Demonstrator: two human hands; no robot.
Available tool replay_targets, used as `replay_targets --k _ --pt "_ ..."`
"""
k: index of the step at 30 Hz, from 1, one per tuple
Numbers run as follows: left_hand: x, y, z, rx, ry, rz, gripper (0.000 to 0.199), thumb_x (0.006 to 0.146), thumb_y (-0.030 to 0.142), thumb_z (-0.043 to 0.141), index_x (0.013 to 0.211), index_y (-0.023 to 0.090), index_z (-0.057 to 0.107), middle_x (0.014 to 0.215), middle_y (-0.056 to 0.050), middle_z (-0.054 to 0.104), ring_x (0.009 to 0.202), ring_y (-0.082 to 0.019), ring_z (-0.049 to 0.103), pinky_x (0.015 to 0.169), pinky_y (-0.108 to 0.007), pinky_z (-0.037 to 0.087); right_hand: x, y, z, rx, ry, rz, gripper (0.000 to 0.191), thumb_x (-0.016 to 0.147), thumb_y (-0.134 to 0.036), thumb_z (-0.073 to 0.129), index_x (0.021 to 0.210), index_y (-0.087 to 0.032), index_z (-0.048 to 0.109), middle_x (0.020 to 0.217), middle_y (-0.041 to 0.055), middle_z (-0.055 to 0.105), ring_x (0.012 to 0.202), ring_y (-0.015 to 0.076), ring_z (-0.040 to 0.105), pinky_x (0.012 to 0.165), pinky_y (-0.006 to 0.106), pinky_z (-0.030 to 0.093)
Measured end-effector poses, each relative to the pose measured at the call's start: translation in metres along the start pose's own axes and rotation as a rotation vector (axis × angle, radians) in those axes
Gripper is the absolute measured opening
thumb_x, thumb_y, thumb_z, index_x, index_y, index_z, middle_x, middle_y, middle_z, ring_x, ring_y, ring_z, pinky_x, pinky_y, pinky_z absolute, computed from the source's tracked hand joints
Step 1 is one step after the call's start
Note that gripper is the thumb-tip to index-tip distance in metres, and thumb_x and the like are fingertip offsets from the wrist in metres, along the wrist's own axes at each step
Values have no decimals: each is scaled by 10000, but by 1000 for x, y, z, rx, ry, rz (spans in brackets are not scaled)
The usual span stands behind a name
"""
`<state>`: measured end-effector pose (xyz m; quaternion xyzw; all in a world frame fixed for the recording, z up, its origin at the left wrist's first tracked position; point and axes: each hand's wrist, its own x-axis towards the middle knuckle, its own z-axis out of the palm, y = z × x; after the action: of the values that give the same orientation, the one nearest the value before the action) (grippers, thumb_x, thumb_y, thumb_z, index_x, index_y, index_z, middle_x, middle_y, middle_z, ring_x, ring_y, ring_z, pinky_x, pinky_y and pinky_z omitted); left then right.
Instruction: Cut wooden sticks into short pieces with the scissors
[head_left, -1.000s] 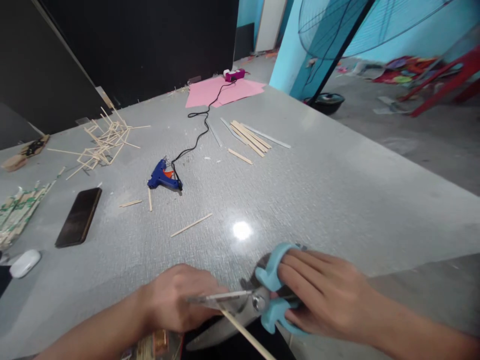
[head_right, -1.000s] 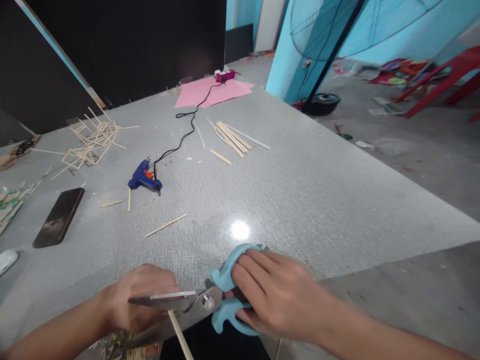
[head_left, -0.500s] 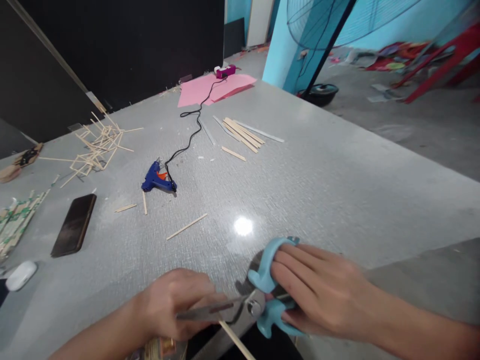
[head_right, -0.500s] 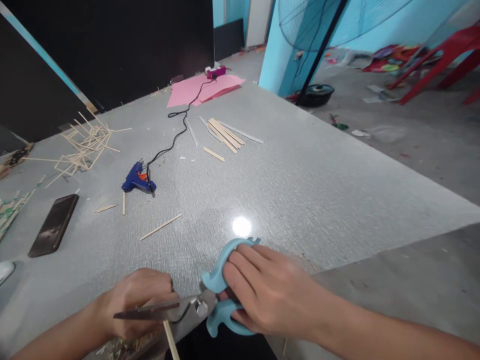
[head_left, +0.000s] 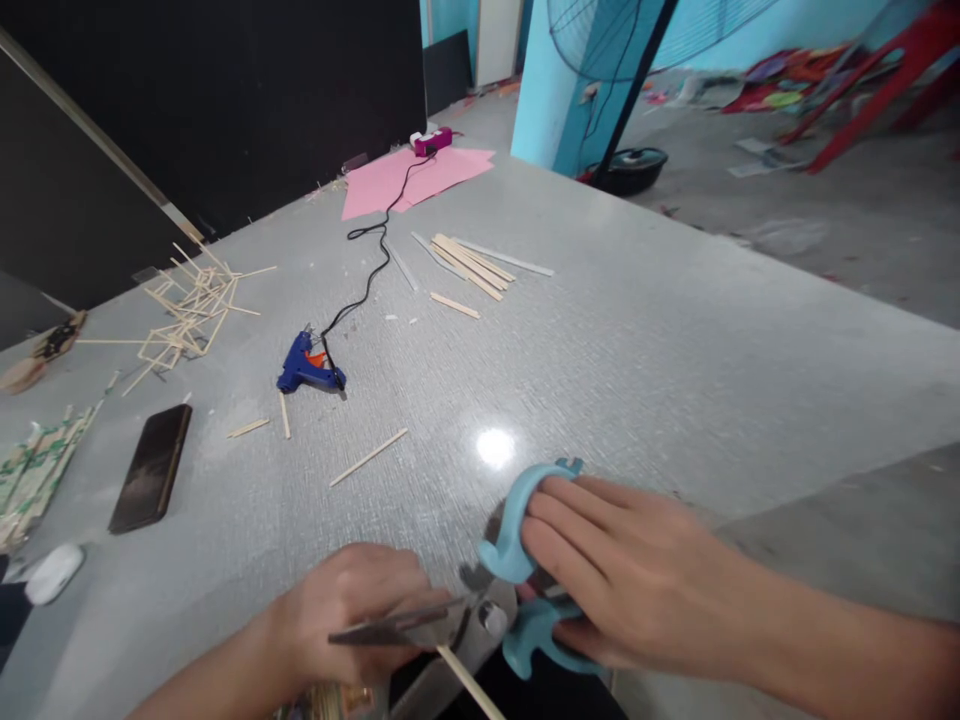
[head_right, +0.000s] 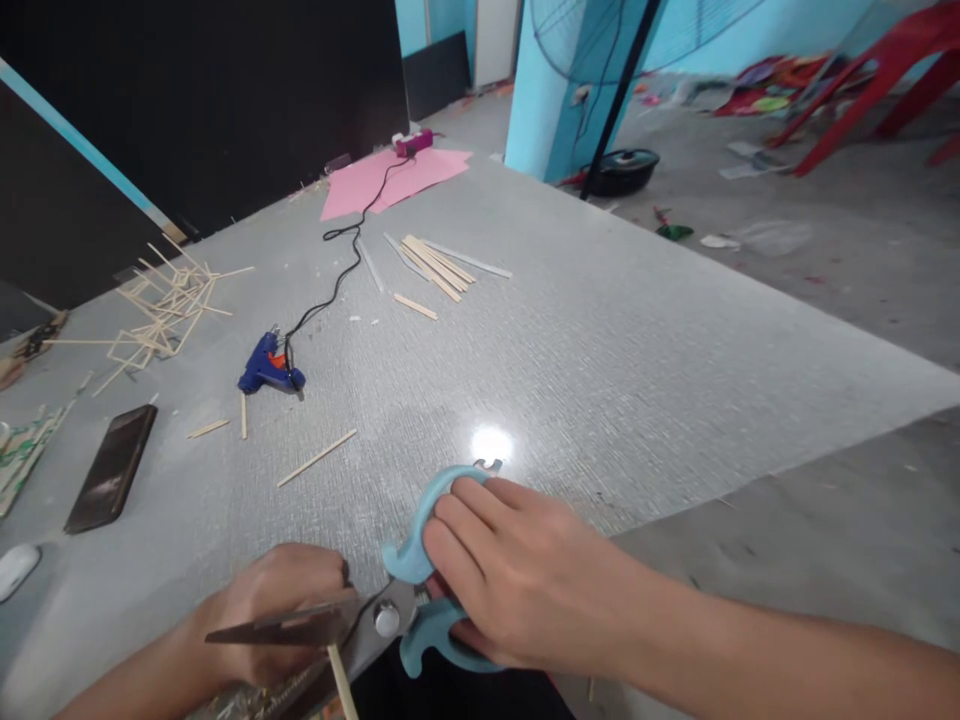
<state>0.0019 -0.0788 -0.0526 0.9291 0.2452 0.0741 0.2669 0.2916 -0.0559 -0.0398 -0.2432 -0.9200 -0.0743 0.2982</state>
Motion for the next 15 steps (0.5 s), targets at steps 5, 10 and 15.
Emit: replay_targets --k 5,10,15 --pt "1 1 -2 -18 26 22 245 1036 289 405 885 201 576 665 2 547 564 -138 504 558 -251 397 1 -1 -2 -17 7 -6 186 952 -156 457 812 -188 575 746 54 605 675 199 538 599 334 413" --pt "1 2 -6 -60 87 62 312 1043 309 320 1023 192 608 659 -9 561 552 -152 501 529 -265 393 -1 -3 -3 -9 -11 2 182 951 -138 463 809 -204 554 740 44 605 656 196 537 578 332 406" --pt "-1 2 -6 -2 95 51 329 1055 307 299 965 207 599 680 -11 593 536 -148 518 517 -259 402 -3 -5 -1 14 3 29 159 930 -126 488 808 -210 545 737 39 599 649 193 535 569 328 399"
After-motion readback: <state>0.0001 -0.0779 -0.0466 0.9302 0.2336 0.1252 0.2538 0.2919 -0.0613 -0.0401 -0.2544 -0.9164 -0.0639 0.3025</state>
